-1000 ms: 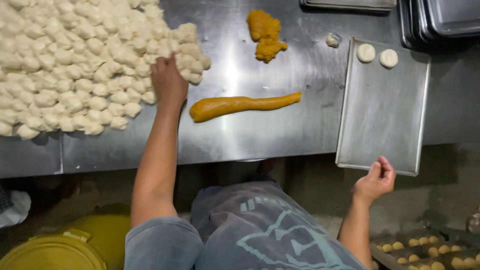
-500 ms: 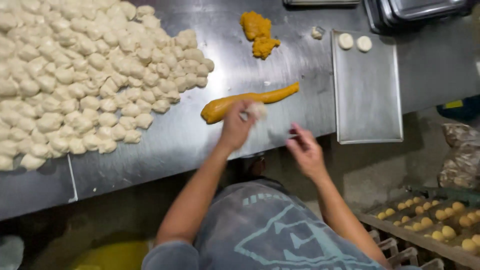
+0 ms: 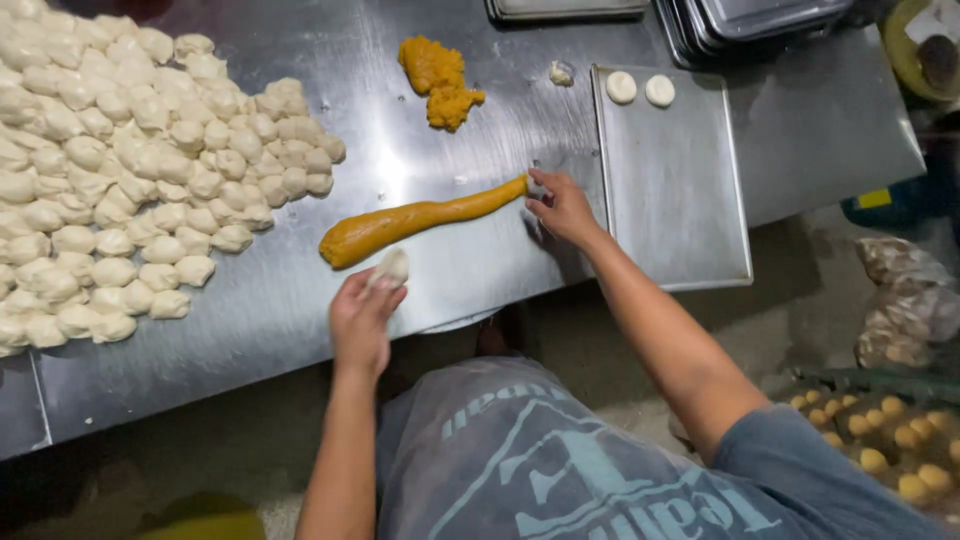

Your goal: Manually filling small pieces of dough with a paste and rolling them into balls on a tray.

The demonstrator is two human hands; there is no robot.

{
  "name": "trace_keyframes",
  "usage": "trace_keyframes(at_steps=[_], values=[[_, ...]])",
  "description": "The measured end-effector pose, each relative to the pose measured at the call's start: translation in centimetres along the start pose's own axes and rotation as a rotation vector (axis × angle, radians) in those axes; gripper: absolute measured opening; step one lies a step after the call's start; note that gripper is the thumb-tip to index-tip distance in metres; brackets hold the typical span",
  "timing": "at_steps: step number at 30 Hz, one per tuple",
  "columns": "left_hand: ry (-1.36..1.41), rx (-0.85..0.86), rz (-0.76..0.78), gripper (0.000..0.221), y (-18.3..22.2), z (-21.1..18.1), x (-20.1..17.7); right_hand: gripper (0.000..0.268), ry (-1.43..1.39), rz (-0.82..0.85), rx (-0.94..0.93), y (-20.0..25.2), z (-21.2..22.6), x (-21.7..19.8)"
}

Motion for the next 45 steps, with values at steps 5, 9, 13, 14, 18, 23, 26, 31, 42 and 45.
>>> trace_keyframes(at_steps=[5,9,13,14,18,23,26,31,42,45], values=[[0.174,0.070,-0.103,0.022,4.6,-0.4,-2.4,0.062,0.429,0.005,-0.687,-4.3,-1.4,-1.4],[0.256,0.027,-0.279,0.024,6.8,2.5,-1.8,0.030,0.177,0.127,-0.475,-6.4,-3.7,-0.5],[0.199,0.045,-0.394,0.029,7.2,6.0,-1.3,0.033,-0.154,0.342,-0.043,-6.4,-3.1,0.3],[0.200,0.047,-0.399,0.029,7.1,5.8,-0.3,0.033,-0.156,0.347,-0.046,-6.3,-2.3,0.4],[0.196,0.064,-0.337,0.029,5.3,4.7,3.1,0.038,0.185,0.337,-0.388,-6.2,0.4,1.0],[0.126,-0.004,-0.240,0.032,2.0,5.1,5.6,0.024,0.382,0.350,-0.545,-6.6,-0.6,2.2],[0.002,-0.026,-0.201,0.036,-0.4,5.5,7.4,0.017,0.847,0.401,-0.367,-7.1,-0.7,1.5],[-0.015,-0.127,-0.026,0.033,-3.7,9.7,8.7,0.045,-0.066,0.566,-0.129,0.0,5.2,-2.0],[0.000,-0.243,0.376,0.045,-0.7,3.7,9.4,0.032,0.240,0.034,-0.461,11.4,15.7,3.6],[-0.054,-0.188,0.421,0.049,0.7,1.1,7.7,0.036,-0.100,0.097,-0.187,11.4,15.9,4.8]])
Point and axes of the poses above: each hand's wrist, its own y-axis away from the middle knuckle, its own x-axis out of the palm, z = x × y, the point moved 5 cm from there along -y, towards the middle knuckle, and after that the axes turned 3 degrees about -z, right-handed, at the moved point
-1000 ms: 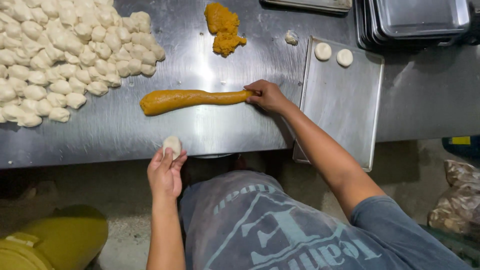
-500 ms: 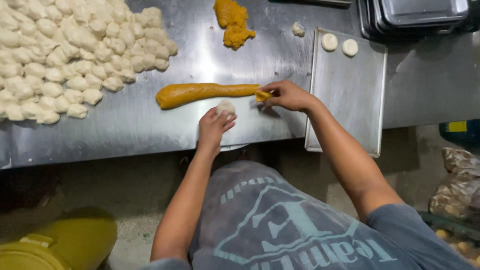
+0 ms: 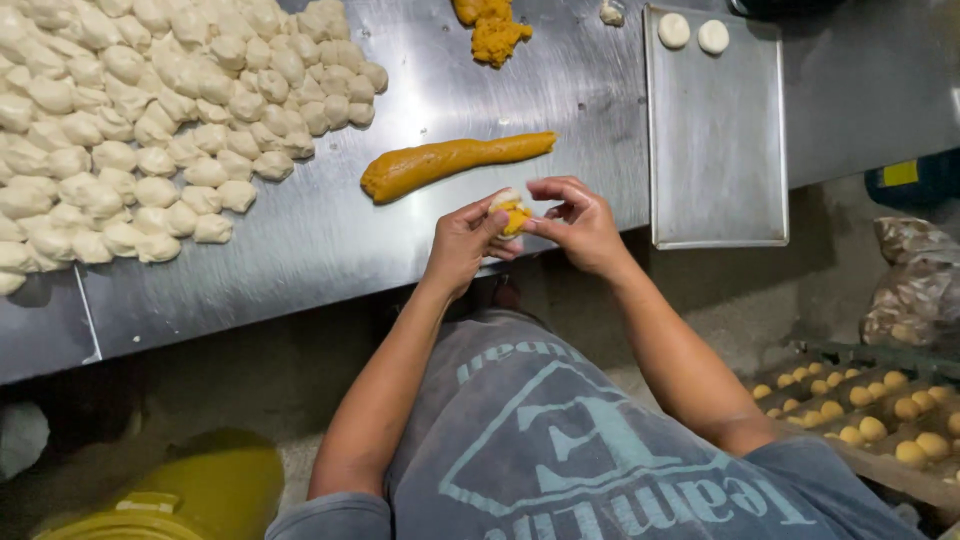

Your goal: Manually filling small pieces of dough with a paste and rolling them into balls on a tray.

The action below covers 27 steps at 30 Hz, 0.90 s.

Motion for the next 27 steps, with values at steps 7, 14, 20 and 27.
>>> trace_keyframes(at_steps=[7,14,20,27], values=[[-0.309,0.077,-0.128,0.042,4.0,-3.3,-1.4,0.034,-0.581,-0.059,0.408,1.1,-2.8,5.6],[-0.692,0.152,-0.156,0.055,5.5,-5.5,1.1,0.027,-0.251,-0.177,0.216,2.0,1.1,4.1],[-0.686,0.198,-0.100,0.043,3.3,-4.1,5.6,0.031,-0.353,-0.276,0.348,3.4,-2.0,-0.5],[-0.944,0.376,-0.135,0.045,-0.9,0.7,10.6,0.017,-0.064,-0.338,0.118,4.3,-5.3,-5.7]])
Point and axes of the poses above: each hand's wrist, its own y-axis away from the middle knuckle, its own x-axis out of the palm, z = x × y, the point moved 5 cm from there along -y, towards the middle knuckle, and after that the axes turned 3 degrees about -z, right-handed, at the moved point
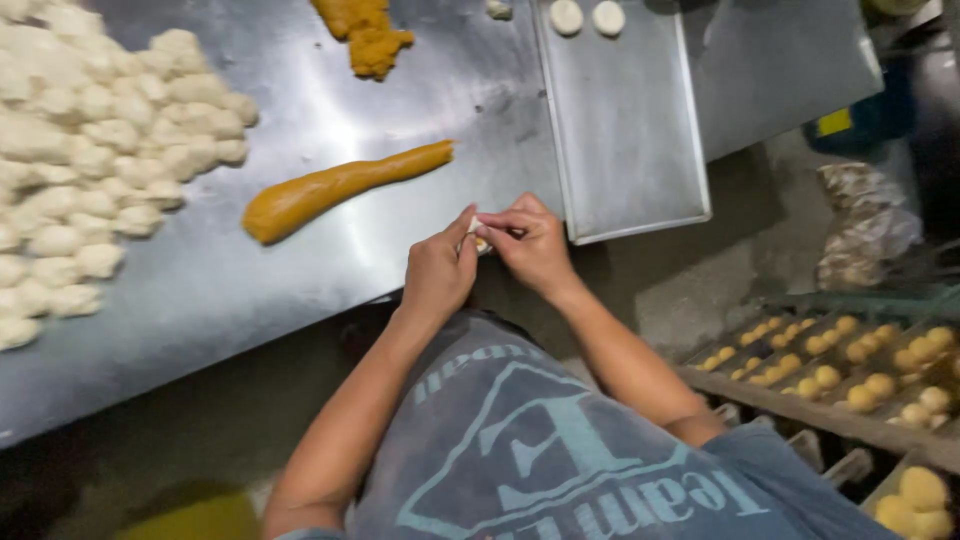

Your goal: Manually filling small pieces of dough with a paste and rolling them into balls on a tray.

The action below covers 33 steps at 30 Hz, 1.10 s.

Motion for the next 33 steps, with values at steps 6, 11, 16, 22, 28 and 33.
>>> trace_keyframes(at_steps=[6,11,16,22,28,33], values=[[-0.395,0.078,0.095,0.049,-3.5,-1.6,5.4,0.019,0.064,0.031,-0.006,-3.1,-2.8,-5.0],[-0.312,0.049,0.039,0.029,-5.6,1.0,7.6,0.028,-0.152,0.227,0.082,-4.4,-5.4,-7.0],[-0.057,-0.088,-0.144,0.017,-6.2,3.2,8.3,0.014,0.222,0.311,-0.085,-6.7,-7.2,-6.4],[-0.432,0.047,-0.164,0.009,-6.3,7.5,10.8,0.008,0.465,0.364,-0.316,-6.8,-13.4,-1.2],[-0.454,-0.132,-0.099,0.018,-7.2,9.0,11.7,0.036,0.262,0.362,-0.142,-5.7,-12.5,-4.4],[-0.335,-0.218,-0.048,0.020,-8.4,9.6,11.4,0.028,0.200,0.160,0.242,-4.1,-15.2,-4.2]])
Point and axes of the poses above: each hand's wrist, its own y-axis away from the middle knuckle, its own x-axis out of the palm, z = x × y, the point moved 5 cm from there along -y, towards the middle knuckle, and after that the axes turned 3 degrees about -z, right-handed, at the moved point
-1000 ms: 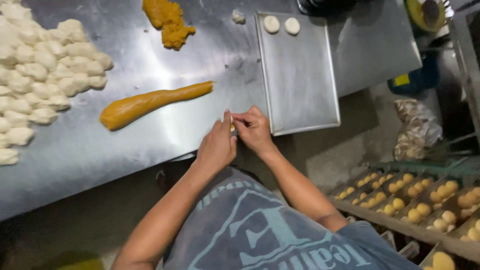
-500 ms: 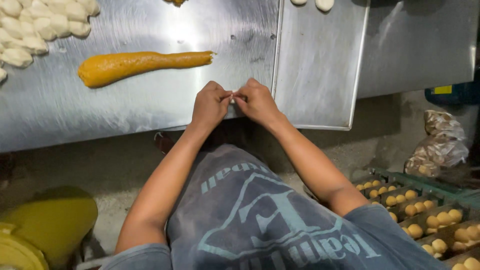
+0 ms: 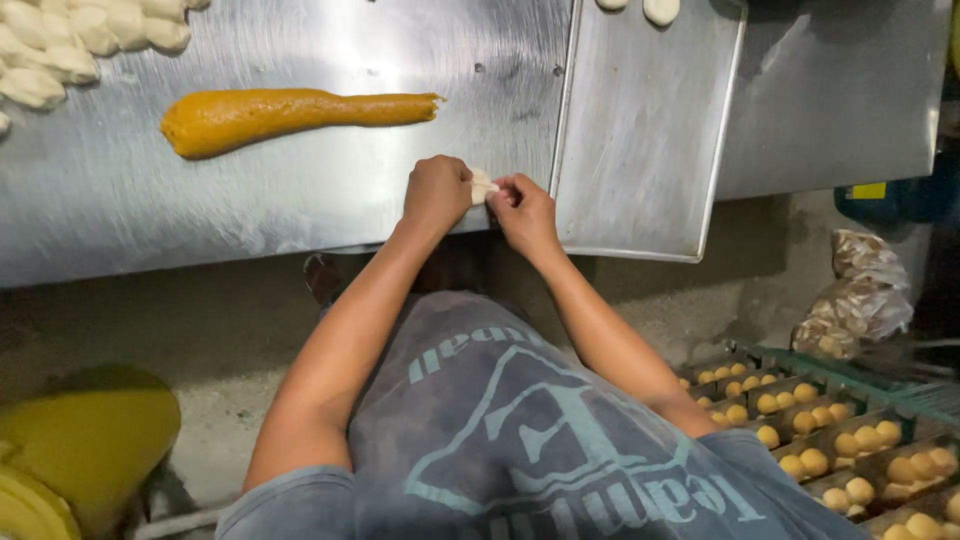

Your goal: Manually filling small pieces of dough with a paste and rolling them into balls on a tray.

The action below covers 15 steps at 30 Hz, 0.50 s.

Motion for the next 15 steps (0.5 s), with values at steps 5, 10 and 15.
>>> trace_keyframes(at_steps=[5,10,15], values=[[0.099,0.029,0.068,0.016,-0.1,1.2,0.3,0.020,0.031,-0.181,-0.107,2.4,2.6,0.2],[0.334,0.105,0.218,0.035,2.6,1.8,-4.8,0.050,0.642,-0.147,-0.513,5.1,8.8,2.5],[0.358,0.023,0.323,0.043,8.6,7.3,-15.5,0.036,0.523,-0.018,0.041,-3.5,-0.6,1.8]])
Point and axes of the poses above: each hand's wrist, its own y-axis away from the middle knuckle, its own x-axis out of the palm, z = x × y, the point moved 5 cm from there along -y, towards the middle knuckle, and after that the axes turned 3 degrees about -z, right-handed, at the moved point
